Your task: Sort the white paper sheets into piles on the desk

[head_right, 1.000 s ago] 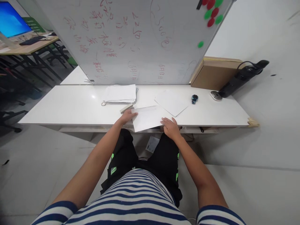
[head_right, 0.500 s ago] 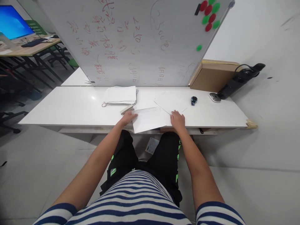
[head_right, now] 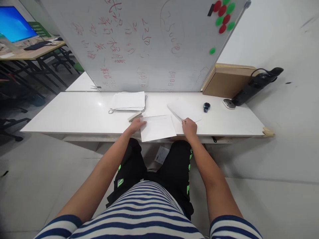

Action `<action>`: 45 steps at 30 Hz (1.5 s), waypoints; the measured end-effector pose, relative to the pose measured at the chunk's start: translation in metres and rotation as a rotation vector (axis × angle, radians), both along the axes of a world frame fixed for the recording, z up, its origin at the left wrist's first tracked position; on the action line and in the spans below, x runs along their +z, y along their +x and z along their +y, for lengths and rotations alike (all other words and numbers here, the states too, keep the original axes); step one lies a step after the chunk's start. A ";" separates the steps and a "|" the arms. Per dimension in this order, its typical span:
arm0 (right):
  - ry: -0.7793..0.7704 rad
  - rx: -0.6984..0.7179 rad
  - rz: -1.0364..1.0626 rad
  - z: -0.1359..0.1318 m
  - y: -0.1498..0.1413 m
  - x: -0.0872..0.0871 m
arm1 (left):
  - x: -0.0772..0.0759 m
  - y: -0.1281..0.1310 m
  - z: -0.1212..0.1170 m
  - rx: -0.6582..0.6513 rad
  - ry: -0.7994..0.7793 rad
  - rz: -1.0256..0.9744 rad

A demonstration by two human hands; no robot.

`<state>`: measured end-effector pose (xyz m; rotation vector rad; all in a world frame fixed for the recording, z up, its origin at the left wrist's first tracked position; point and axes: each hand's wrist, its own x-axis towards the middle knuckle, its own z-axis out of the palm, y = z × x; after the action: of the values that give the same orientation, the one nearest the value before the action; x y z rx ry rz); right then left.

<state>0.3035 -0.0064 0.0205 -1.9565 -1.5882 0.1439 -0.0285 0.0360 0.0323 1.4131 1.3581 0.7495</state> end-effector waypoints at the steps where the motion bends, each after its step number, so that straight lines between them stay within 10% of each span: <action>1: 0.013 -0.024 0.117 0.001 -0.001 0.001 | -0.001 0.000 0.000 -0.002 0.002 -0.004; 7: 0.070 -0.172 0.674 0.010 -0.003 0.003 | -0.001 0.000 0.001 -0.002 0.018 0.018; 12: 0.302 -0.183 0.438 -0.003 -0.011 0.020 | 0.003 0.001 -0.002 0.005 -0.005 -0.010; 22: 0.254 0.799 -0.129 -0.068 -0.048 -0.019 | 0.017 -0.001 -0.002 -0.017 -0.113 -0.094; 38: 0.275 0.652 0.132 -0.072 -0.061 -0.034 | 0.020 -0.002 0.000 0.043 -0.149 -0.118; 45: 0.112 0.716 0.203 -0.073 -0.066 -0.023 | 0.010 0.004 -0.019 0.000 0.101 -0.031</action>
<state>0.2372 -0.0796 -0.0020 -1.1717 -2.0293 0.5083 -0.0249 0.0165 0.0423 1.4739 1.3117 0.8468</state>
